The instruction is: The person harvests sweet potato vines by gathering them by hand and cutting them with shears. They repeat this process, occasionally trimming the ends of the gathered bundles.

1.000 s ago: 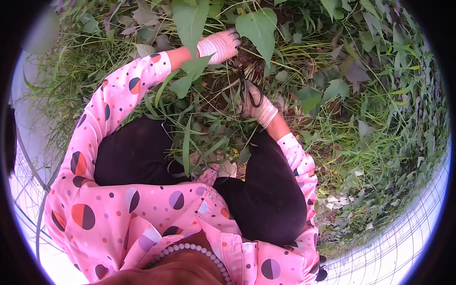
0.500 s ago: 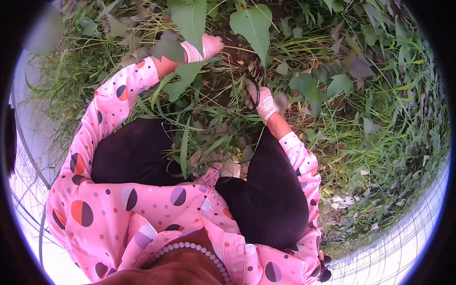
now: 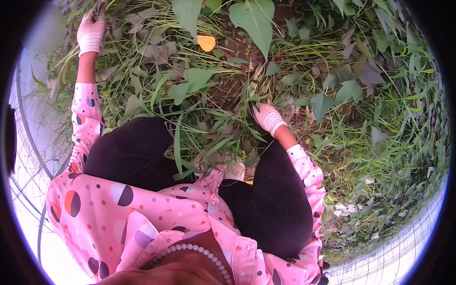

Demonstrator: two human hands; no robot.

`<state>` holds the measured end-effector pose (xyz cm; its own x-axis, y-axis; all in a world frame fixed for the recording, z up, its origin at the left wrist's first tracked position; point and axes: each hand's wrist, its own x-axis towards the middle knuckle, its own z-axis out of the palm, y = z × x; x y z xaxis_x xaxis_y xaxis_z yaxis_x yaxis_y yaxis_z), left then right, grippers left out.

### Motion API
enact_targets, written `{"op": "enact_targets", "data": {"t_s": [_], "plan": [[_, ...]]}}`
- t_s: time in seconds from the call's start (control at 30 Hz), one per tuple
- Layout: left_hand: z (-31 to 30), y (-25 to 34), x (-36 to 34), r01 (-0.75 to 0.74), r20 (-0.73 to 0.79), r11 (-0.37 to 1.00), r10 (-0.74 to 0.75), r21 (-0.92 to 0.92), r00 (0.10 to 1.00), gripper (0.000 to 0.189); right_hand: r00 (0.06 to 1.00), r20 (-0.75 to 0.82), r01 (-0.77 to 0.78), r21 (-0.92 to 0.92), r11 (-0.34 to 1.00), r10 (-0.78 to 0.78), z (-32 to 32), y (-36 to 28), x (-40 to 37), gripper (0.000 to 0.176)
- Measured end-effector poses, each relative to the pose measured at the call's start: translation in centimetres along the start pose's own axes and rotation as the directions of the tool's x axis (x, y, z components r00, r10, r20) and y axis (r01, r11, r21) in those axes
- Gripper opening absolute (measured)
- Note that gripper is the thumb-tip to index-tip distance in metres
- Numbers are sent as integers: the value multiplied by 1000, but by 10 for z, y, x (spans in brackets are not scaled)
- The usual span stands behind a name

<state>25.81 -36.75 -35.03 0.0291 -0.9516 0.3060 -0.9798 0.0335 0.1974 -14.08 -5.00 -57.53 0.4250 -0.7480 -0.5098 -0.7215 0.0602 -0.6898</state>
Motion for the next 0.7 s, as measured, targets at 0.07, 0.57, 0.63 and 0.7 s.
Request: {"op": "enact_targets", "data": {"t_s": [0.07,0.57,0.63,0.7], "plan": [[31,-7,-24,-397,99,902,385,171,918,34,998,-61,-1,166,986,12,-23,-26,-5,39],[179,134,-142,-336,901,855,432,-395,40,38,883,280,-421,826,374,376,-30,-40,14,64],[178,133,-148,-381,906,830,421,-407,-49,35,888,281,-422,810,406,363,-39,-46,13,64],[197,117,-158,-283,821,784,570,-552,-24,32,845,330,-492,787,372,421,-42,-53,10,60]]}}
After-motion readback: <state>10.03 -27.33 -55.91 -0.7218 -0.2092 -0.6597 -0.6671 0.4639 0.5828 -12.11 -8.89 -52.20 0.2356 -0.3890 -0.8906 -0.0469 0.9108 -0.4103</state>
